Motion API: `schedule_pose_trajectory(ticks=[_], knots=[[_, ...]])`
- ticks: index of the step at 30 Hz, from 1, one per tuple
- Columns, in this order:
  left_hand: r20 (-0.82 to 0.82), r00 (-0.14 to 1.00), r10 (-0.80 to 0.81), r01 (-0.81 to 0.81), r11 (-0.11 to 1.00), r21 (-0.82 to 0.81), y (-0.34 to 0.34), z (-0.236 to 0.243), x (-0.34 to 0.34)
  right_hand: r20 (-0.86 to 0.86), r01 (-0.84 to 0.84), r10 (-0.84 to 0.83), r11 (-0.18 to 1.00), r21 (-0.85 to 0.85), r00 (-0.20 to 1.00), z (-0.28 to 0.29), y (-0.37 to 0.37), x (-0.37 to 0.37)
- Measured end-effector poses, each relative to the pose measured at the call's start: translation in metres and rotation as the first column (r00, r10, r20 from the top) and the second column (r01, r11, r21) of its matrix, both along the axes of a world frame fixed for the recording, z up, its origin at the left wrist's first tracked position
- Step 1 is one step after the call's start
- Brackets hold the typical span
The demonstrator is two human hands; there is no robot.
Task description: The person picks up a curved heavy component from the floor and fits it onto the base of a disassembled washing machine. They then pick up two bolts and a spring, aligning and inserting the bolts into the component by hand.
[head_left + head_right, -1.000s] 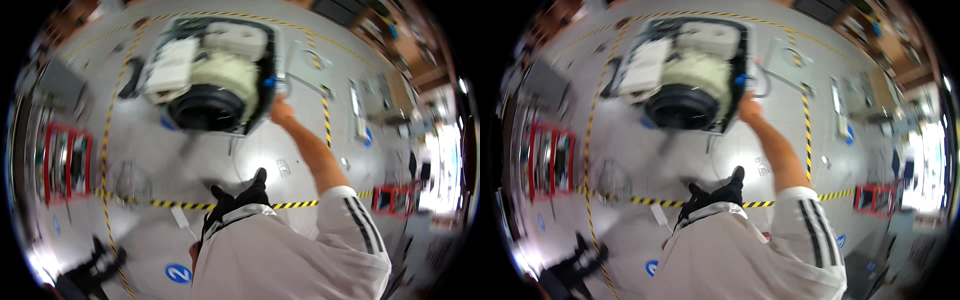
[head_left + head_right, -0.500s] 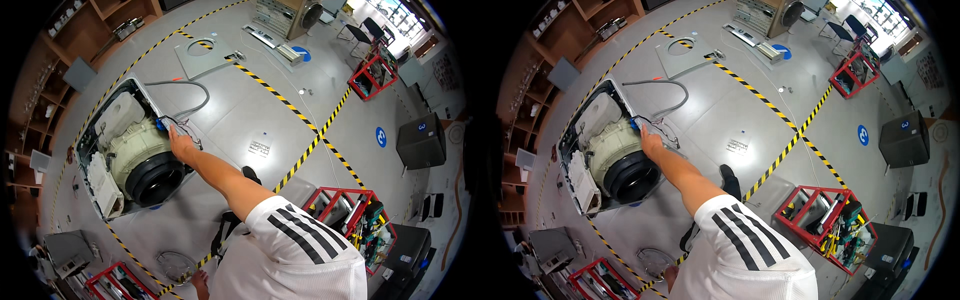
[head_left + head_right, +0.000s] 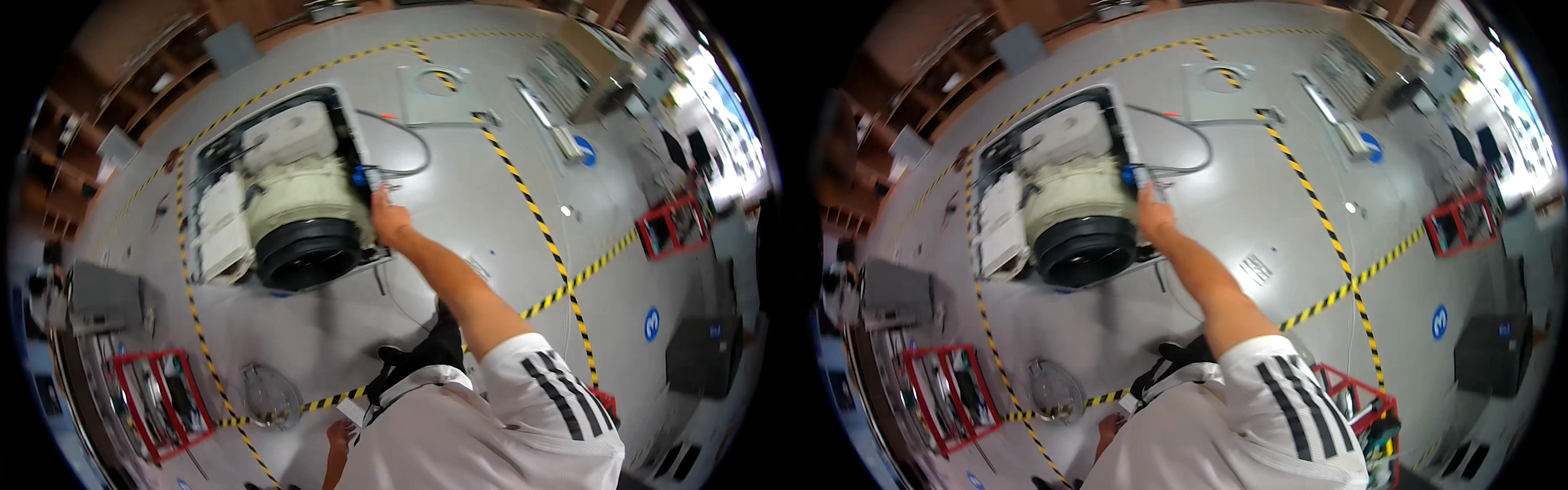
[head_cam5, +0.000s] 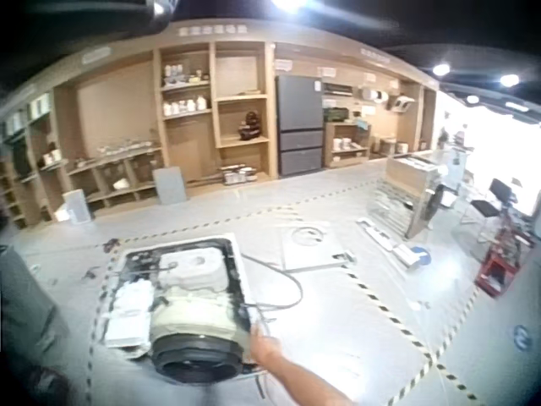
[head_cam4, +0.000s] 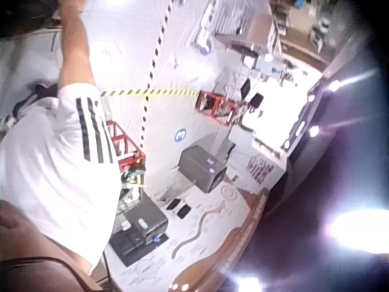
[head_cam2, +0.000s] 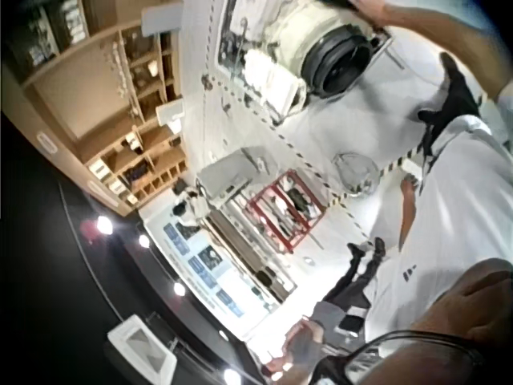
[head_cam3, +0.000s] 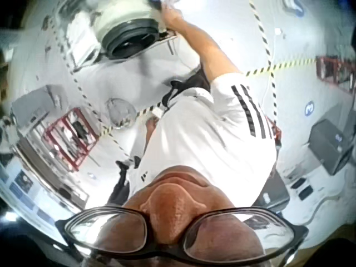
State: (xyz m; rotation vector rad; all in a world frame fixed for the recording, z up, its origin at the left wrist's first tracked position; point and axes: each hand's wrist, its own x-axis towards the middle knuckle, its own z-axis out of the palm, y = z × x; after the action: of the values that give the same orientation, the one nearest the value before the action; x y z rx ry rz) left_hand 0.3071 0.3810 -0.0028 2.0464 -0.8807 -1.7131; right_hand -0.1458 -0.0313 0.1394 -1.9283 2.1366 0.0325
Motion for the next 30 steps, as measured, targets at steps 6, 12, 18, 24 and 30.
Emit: schedule_pose_trajectory(ticks=[6, 12, 18, 24, 30], knots=[[0.616, 0.564, -0.551, 0.775, 0.611, -0.163, 0.093, -0.037, 0.019, -0.109, -0.069, 0.074, 0.996, 0.055, 0.991, -0.003, -0.006, 0.0], [-0.053, 0.833, 0.551, -0.527, 0.818, 0.231, 0.069, -0.033, -0.02, -0.242, -0.151, 0.165, 0.986, 0.076, 0.956, 0.001, -0.005, 0.002], [-0.051, 0.759, 0.65, -0.65, 0.76, 0.005, 0.032, -0.01, -0.043, -0.387, -0.23, 0.26, 0.965, 0.122, 0.885, -0.027, -0.015, -0.027], [-0.03, 0.64, 0.768, -0.768, 0.64, 0.025, 0.075, -0.027, -0.055, -0.507, -0.175, 0.258, 0.963, 0.207, 0.822, -0.013, -0.012, -0.016], [0.035, 0.368, 0.929, -0.893, 0.343, 0.291, 0.159, -0.051, -0.104, -0.578, -0.196, 0.31, 0.948, 0.252, 0.755, -0.023, -0.028, -0.012]])
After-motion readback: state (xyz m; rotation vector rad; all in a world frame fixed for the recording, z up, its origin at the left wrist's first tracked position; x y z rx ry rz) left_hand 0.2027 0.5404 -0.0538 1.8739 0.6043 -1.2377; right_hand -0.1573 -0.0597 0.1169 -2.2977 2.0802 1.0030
